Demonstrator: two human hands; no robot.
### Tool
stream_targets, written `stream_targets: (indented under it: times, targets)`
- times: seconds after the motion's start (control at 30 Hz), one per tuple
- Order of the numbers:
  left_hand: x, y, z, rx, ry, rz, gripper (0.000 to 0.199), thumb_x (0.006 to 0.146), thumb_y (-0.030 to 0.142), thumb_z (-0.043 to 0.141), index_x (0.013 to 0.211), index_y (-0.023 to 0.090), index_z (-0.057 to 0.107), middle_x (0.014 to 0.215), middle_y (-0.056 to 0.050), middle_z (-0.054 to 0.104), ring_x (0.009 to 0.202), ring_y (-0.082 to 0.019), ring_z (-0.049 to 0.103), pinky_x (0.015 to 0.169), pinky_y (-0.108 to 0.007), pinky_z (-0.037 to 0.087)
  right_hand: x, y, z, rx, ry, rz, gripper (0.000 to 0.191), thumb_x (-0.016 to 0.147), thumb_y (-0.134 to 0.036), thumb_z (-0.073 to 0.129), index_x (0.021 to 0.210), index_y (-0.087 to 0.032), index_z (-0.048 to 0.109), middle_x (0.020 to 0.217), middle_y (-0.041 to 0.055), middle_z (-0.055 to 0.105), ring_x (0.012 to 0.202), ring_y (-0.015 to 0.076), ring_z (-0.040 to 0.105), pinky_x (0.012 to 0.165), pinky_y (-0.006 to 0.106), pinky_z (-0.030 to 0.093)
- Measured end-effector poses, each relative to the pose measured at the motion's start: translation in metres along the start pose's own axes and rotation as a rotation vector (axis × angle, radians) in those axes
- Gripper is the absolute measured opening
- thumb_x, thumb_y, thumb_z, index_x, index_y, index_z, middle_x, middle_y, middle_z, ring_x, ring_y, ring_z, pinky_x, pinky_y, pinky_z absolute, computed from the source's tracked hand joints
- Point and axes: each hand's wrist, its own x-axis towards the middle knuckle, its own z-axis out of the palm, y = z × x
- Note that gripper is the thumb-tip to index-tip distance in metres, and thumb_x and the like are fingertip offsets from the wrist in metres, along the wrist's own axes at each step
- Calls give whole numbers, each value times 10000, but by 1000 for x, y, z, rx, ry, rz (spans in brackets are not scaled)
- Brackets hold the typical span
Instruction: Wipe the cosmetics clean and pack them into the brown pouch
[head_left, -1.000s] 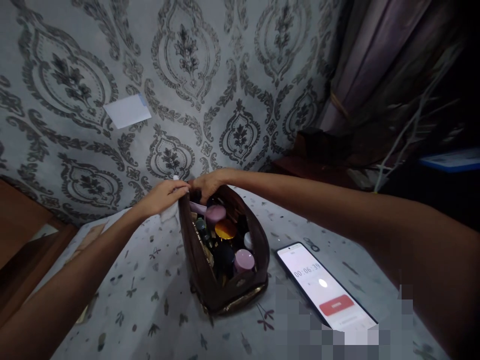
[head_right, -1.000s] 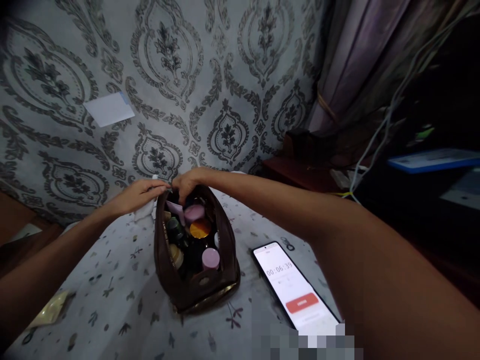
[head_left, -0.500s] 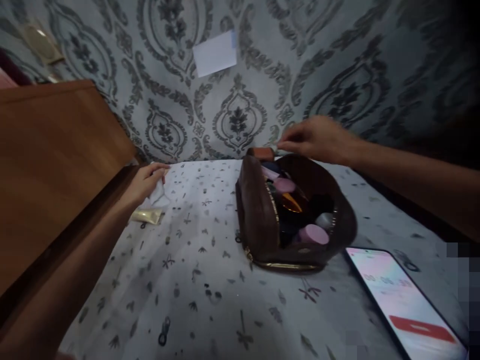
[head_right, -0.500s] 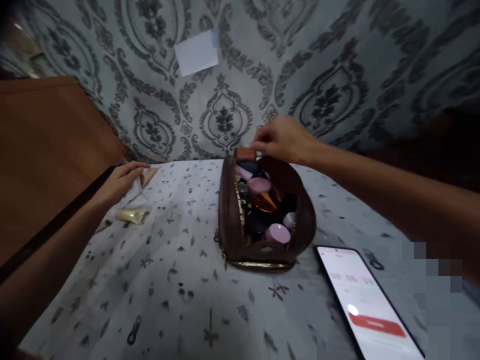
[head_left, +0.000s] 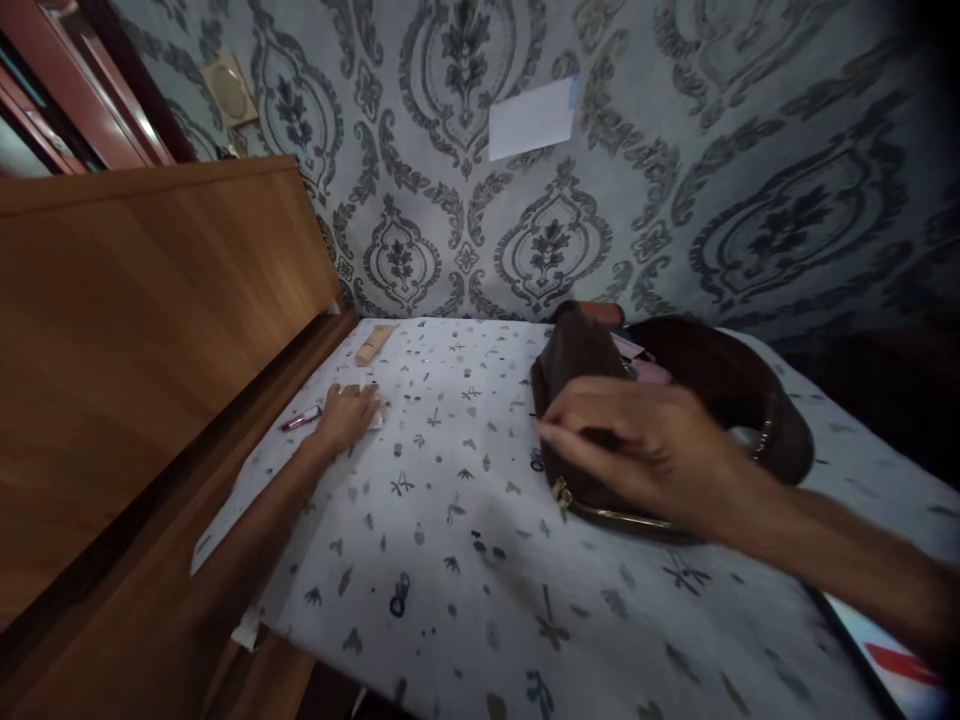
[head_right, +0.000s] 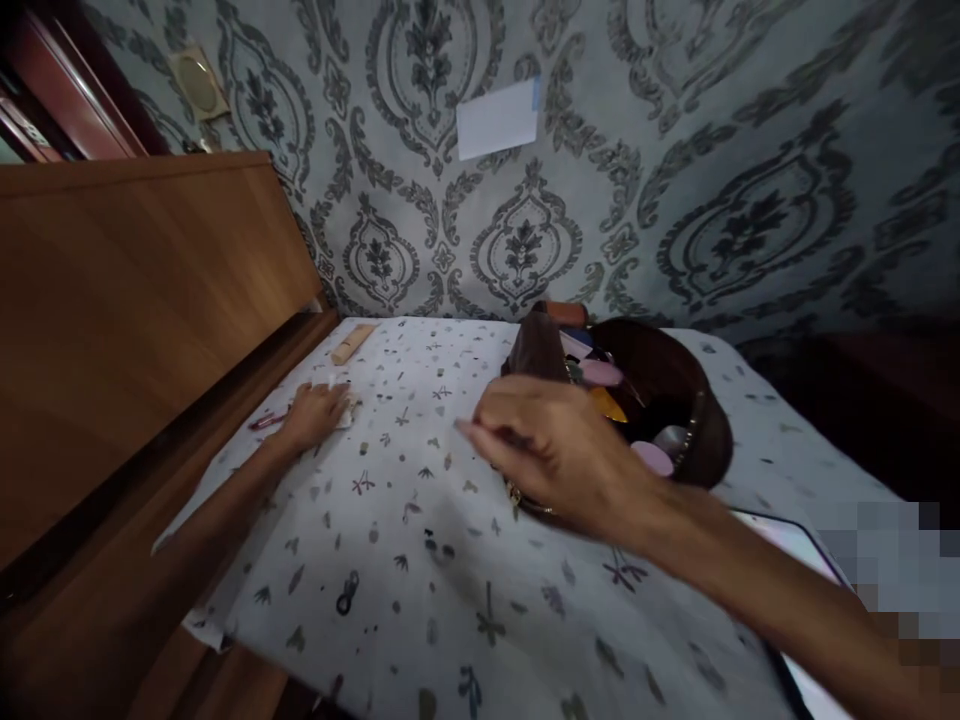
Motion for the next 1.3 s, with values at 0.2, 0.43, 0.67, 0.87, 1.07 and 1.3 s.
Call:
stream_targets:
  times: [0.2, 0.43, 0.67, 0.87, 1.07, 1.3]
  targets:
    - [5, 9, 5, 90, -34, 56, 380, 1018, 358, 382, 1096, 142, 684, 1146, -196, 671, 1144, -339, 581, 1001, -500, 365, -17, -17, 83, 299, -221, 239, 379, 974, -377, 526, 675, -170, 628, 680, 23, 636, 616, 115, 576, 583, 228, 395]
    - [13, 6, 1, 81, -85, 45, 367, 989, 391, 448, 1126, 140, 677, 1191, -184, 659, 1143, -320, 591, 985, -468, 379, -36, -15, 143, 634, -311, 574, 454, 841, -552, 635, 594, -176, 578, 525, -46, 430, 516, 84, 362, 508, 223, 282]
    - [10, 18, -9, 17, -106, -47, 392, 968, 440, 495, 1095, 118, 679, 1150, -197, 688, 1085, -335, 645, 894, -425, 454, -46, -18, 174, 883, -243, 733, 425, 747, -571, 715, 644, -166, 634, 629, 5, 607, 579, 103, 498, 573, 238, 393]
    - [3, 37, -29, -61, -49, -123, 371, 998, 420, 450, 1028, 137, 687, 1062, -179, 720, 972, -306, 681, 804, -369, 447, -59, -12, 194, 1008, -87, 788, 452, 692, -569, 804, 874, -168, 700, 794, 25, 667, 694, 142, 613, 651, 281, 506]
    - [-9, 97, -51, -615, 76, -93, 484, 999, 520, 397, 679, 190, 550, 589, 18, 521, 623, -147, 540, 605, -260, 349, -63, -15, 198, 1146, 139, 803, 742, 711, -613, 802, 1311, -242, 573, 1311, 111, 593, 1108, 206, 652, 944, 366, 539]
    - [-20, 152, -33, -1363, 52, -158, 594, 863, 712, 488, 553, 215, 394, 511, 53, 349, 508, -104, 346, 503, -264, 267, -65, -23, 190, 1243, 169, 732, 504, 840, -601, 686, 1181, -246, 580, 1065, 40, 665, 831, 156, 635, 686, 276, 561]
